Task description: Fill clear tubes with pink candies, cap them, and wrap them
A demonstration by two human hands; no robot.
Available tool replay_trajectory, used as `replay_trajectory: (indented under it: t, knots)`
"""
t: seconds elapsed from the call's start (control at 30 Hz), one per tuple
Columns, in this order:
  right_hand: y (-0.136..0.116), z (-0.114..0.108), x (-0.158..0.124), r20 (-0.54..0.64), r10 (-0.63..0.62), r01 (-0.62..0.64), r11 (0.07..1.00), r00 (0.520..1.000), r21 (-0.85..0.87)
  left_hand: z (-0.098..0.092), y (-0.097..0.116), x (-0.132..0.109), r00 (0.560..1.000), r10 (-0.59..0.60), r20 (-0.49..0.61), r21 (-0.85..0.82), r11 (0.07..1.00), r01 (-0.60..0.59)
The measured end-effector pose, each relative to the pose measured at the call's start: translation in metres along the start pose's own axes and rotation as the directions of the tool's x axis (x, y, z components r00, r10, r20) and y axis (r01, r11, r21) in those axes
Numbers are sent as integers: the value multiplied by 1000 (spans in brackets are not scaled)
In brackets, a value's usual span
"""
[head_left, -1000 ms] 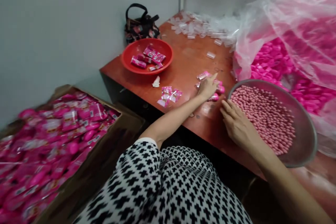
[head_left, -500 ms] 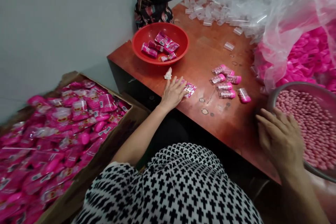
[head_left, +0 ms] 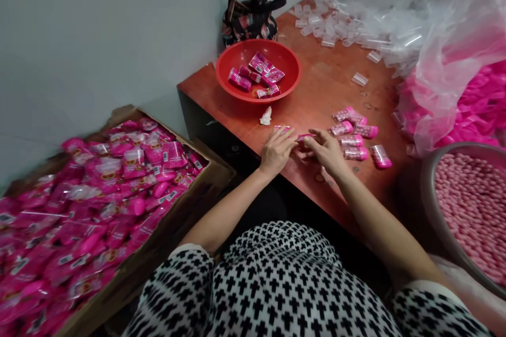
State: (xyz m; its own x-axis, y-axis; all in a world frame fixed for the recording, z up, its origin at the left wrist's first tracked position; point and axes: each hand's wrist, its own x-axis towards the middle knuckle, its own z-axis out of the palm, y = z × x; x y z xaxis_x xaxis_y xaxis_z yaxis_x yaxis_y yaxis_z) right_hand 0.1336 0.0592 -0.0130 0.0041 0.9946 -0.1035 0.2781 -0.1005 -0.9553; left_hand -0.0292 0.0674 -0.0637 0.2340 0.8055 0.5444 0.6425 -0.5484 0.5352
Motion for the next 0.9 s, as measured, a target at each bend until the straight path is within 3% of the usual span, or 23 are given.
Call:
replay_trajectory:
  t: [0.1,0.17,0.27,0.37,0.53,0.6,0.67,0.73,0.77,0.83,0.9]
  knots:
    - [4,11,18,14,91,-92,968,996,234,-14,-10,7,999,-21,-34,40,999,22]
    - [6,12,23,-10,94,-88,961,996,261,-27,-23,18,988,-139,-72,140,979,148]
    - [8,8,27,14,93,-93,959,996,266,-38,-45,38,930,-360,-67,320,875,362]
    - [8,5,30,18,84,-86,957,996,276,-37,-62,52,897,-441,-15,374,830,414]
    - [1,5,32,36,91,-98,944,995,314,-39,-64,52,873,-476,-107,195,851,488]
    - [-5,3,30,79,80,-103,933,994,345,-45,-51,46,875,-460,-152,42,881,471]
    - [-11,0,27,134,52,-97,930,990,354,-51,-30,37,879,-464,-114,-160,881,444]
    - [-15,-3,22,191,22,-87,935,981,343,-53,-6,27,861,-503,70,-404,775,486]
    - [-17,-5,19,217,10,-83,940,976,332,-52,5,21,833,-518,194,-517,668,535]
    - [-18,-9,14,262,1,-83,949,965,303,-49,22,12,751,-513,417,-655,403,639]
    - [-17,-13,9,292,8,-89,960,956,267,-44,34,5,674,-498,546,-682,204,703]
